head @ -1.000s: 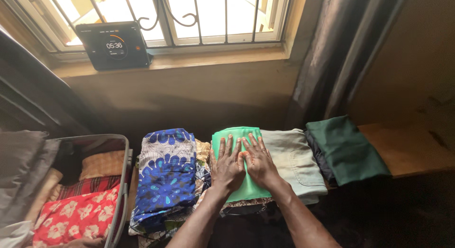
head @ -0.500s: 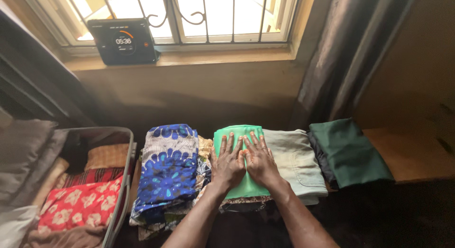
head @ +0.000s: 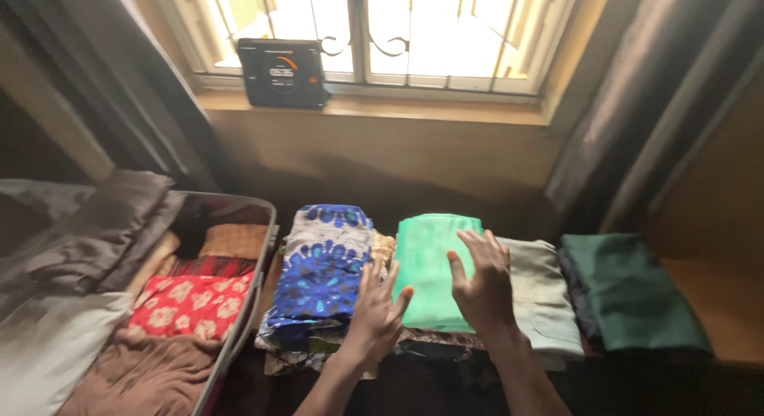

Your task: The person removes folded clothes from an open suitcase and places them on a wooden bench. The person handles several garments including patterned and solid-colored items, arranging them in a neat stack on the bench.

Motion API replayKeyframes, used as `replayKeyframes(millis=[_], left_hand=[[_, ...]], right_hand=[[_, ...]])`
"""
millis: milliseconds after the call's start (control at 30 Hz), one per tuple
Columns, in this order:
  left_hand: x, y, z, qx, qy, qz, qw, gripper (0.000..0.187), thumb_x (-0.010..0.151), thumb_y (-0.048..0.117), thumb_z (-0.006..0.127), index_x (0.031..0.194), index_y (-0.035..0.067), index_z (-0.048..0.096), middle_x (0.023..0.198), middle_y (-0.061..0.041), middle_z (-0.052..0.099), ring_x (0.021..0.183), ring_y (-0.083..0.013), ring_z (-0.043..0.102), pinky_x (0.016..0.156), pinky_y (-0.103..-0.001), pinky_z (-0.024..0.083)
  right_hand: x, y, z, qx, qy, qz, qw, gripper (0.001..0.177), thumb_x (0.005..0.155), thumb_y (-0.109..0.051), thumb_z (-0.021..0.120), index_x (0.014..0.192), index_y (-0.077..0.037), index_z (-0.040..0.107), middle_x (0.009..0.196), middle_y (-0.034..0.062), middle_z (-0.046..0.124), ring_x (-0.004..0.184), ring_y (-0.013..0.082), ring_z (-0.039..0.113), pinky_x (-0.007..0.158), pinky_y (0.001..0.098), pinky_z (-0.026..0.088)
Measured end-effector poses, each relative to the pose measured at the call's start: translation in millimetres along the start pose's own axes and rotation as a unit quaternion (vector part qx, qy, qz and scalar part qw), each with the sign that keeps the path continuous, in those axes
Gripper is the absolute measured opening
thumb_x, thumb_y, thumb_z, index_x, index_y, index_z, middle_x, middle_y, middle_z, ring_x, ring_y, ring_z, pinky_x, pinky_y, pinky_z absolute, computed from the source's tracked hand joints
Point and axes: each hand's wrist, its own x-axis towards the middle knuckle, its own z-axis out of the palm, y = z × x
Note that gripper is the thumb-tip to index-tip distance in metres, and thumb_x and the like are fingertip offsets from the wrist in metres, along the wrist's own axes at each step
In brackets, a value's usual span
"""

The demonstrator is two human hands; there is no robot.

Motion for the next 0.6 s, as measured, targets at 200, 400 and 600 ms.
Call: replayKeyframes(millis=[200, 400, 600], left_hand=[[-54.8, -27.5, -57.9, -0.133, 0.107, -0.042, 0.985, 0.055, 0.104, 0.042, 0.045, 0.139, 0.001, 0.059, 0.149, -0.020, 0.055, 0.140, -0.0315, 0.050, 0.115, -0.039, 0.038], [-100.6, -64.9, -109.2, -0.195, 0.167, -0.099, 0.962, 0.057, 0.101, 0.045, 0.049, 0.129, -0.001, 0.068, 0.122, -0.013, 0.078, 0.118, -0.0208, 0.071, 0.102, -0.032, 0.050], [-136.6, -117.3, -137.5, -0.230, 0.173, -0.157, 0.945, 0.055, 0.101, 0.044, 0.050, 0.127, 0.001, 0.071, 0.114, -0.013, 0.081, 0.106, -0.0208, 0.069, 0.094, -0.031, 0.051]], right_hand=[[-33.8, -62.4, -17.0, 0.130, 0.024, -0.020, 0.991, 0.025, 0.090, -0.016, 0.074, 0.111, -0.004, 0.073, 0.115, 0.0183, 0.074, 0.114, 0.0335, 0.069, 0.098, 0.0427, 0.053], [-70.0, -113.2, 14.1, 0.205, -0.066, 0.031, 0.976, 0.019, 0.088, -0.016, 0.076, 0.104, -0.006, 0.076, 0.104, 0.0129, 0.078, 0.098, 0.0273, 0.076, 0.083, 0.0371, 0.058], [-108.3, -143.2, 59.0, 0.246, -0.181, 0.123, 0.944, 0.020, 0.085, -0.016, 0.074, 0.102, -0.008, 0.079, 0.091, 0.0086, 0.084, 0.081, 0.0201, 0.081, 0.075, 0.0360, 0.062]])
